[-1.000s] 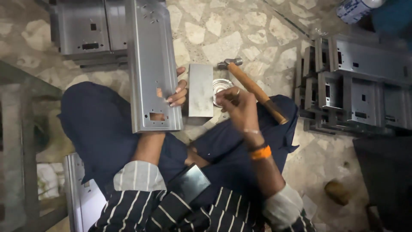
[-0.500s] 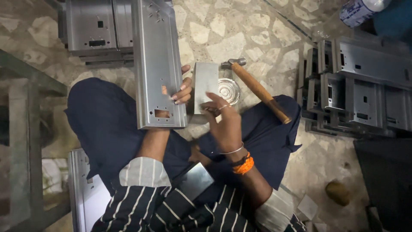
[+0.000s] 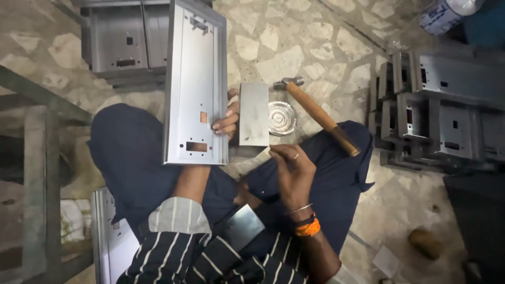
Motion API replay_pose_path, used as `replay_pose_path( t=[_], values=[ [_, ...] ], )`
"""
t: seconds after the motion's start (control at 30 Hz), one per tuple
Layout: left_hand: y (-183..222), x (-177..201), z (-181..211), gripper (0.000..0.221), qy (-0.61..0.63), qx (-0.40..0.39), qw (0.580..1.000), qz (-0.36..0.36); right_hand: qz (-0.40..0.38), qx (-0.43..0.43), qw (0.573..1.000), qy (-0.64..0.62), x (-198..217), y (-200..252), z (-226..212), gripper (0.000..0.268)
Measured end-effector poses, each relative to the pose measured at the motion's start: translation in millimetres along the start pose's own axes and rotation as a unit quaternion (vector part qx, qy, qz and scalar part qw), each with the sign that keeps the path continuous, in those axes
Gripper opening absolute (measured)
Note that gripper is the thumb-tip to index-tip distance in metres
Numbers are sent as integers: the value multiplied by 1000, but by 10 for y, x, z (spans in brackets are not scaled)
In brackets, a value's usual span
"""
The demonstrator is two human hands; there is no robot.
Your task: The person punches specific points on metal plates using a hammer and a punch tool.
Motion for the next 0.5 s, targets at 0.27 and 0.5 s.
replay_pose_path(
  t=[0.27, 0.5],
  values=[
    [0, 36, 2, 77, 40, 5, 999, 23, -41, 144, 986, 78, -225, -268, -219, 20],
    [6, 68, 43, 64, 15, 5, 998, 58, -62, 127, 985, 103, -258, -286, -197, 22]
  ],
)
Point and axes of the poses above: each hand's wrist, its own y-axis away from the middle knuckle, its own x-axis out of the back of the hand, z = x × y, the point moved 5 cm from there along -y, towards the middle knuckle, and after that the axes turned 15 degrees about x, right-handed, at the moved point
